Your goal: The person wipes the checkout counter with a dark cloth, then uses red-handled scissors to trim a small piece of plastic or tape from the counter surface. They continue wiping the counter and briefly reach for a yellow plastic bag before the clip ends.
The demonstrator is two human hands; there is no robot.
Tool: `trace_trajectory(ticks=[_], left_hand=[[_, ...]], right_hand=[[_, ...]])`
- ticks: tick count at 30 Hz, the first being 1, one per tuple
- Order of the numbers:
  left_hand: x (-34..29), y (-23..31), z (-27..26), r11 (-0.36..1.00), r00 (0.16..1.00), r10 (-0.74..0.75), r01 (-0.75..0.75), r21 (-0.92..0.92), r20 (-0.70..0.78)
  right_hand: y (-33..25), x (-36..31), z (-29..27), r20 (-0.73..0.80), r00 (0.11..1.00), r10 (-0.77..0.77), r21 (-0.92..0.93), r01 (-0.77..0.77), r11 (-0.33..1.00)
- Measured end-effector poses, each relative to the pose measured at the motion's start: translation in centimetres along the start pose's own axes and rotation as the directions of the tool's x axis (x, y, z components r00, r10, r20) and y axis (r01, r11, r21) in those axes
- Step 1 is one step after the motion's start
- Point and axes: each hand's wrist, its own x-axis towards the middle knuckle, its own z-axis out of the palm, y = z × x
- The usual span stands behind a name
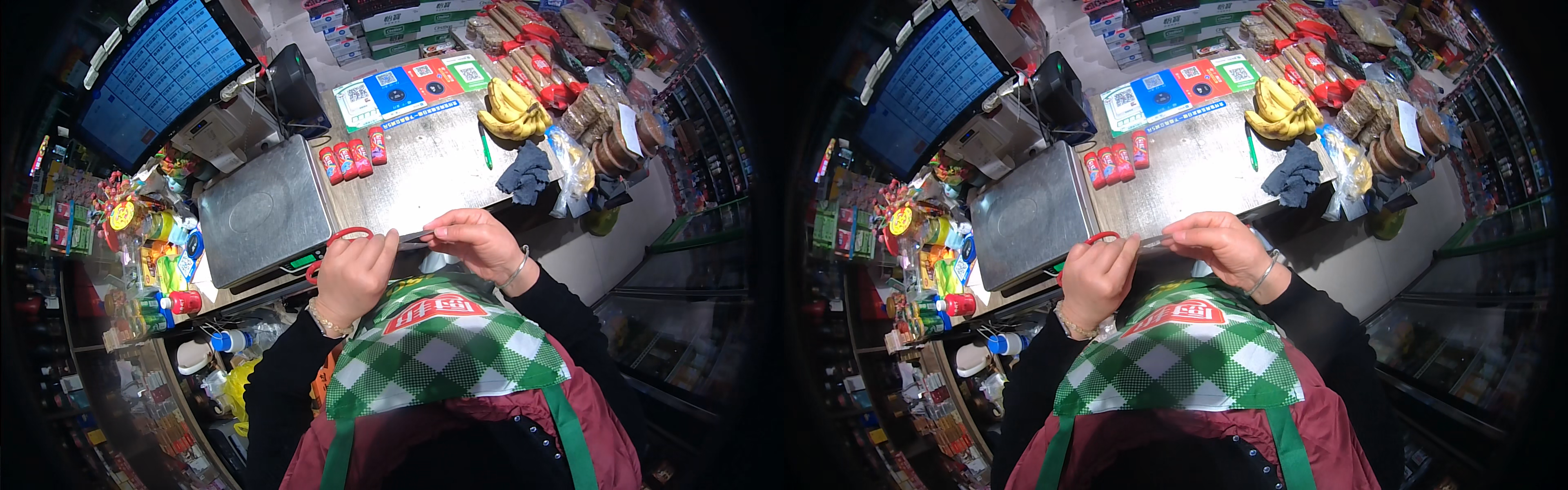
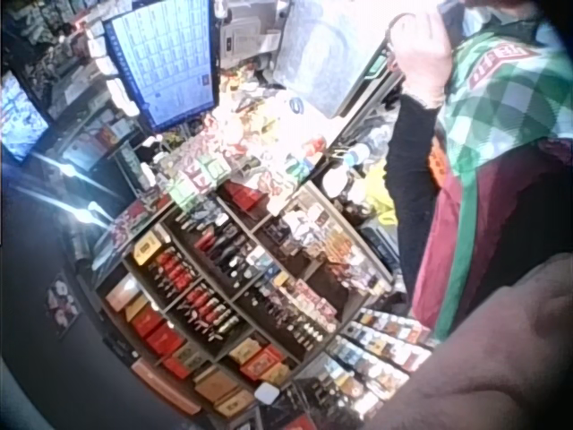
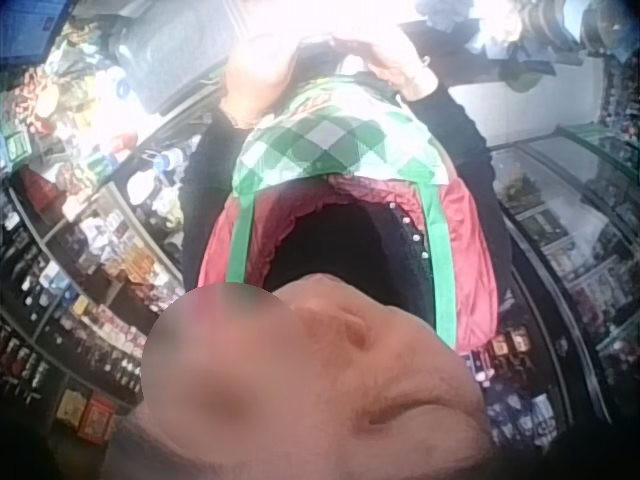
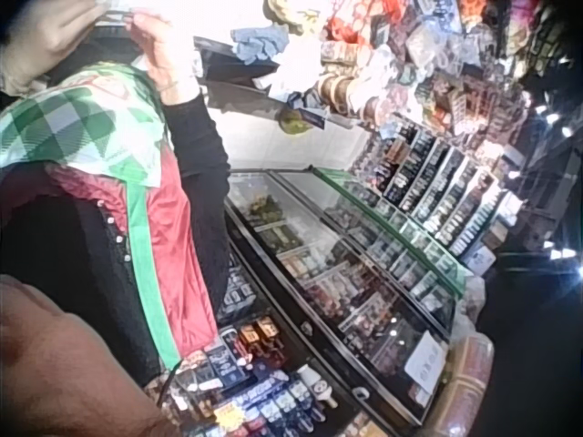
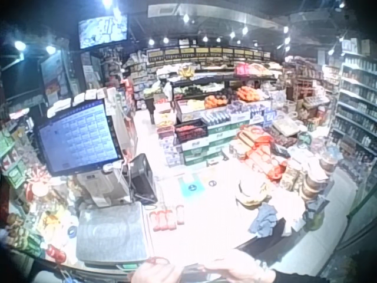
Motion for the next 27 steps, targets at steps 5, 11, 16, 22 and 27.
trace_trajectory(ticks=[5, 11, 16, 22, 27], left_hand=[[-0.8, 0.3, 0.6, 0.992, 0.998, 0.031, -0.024, 0.124, -0.057], [-1.1, 0.6, 0.9, 0.984, 0.991, 0.054, -0.032, 0.174, -0.121], [-1.3, 0.6, 1.0, 0.985, 0.99, 0.066, -0.044, 0.169, -0.124], [-1.6, 0.3, 1.1, 0.988, 0.991, 0.038, -0.018, 0.152, -0.129], [-1.6, 0.1, 1.0, 0.983, 0.992, 0.047, -0.025, 0.181, -0.119]], right_hand=[[-0.1, -0.3, 0.2, 0.008, 1.0, 0.014, 0.031, -0.014, 0.999], [-0.1, -0.5, 0.1, 0.025, 1.0, 0.012, 0.036, -0.013, 0.999], [0.0, -0.5, 0.1, 0.05, 0.999, 0.021, 0.046, -0.024, 0.999], [-0.1, -0.9, 0.8, 0.064, 0.995, -0.081, -0.076, 0.086, 0.993], [-0.3, -1.0, 1.2, 0.102, 0.981, -0.167, -0.221, 0.186, 0.957]])
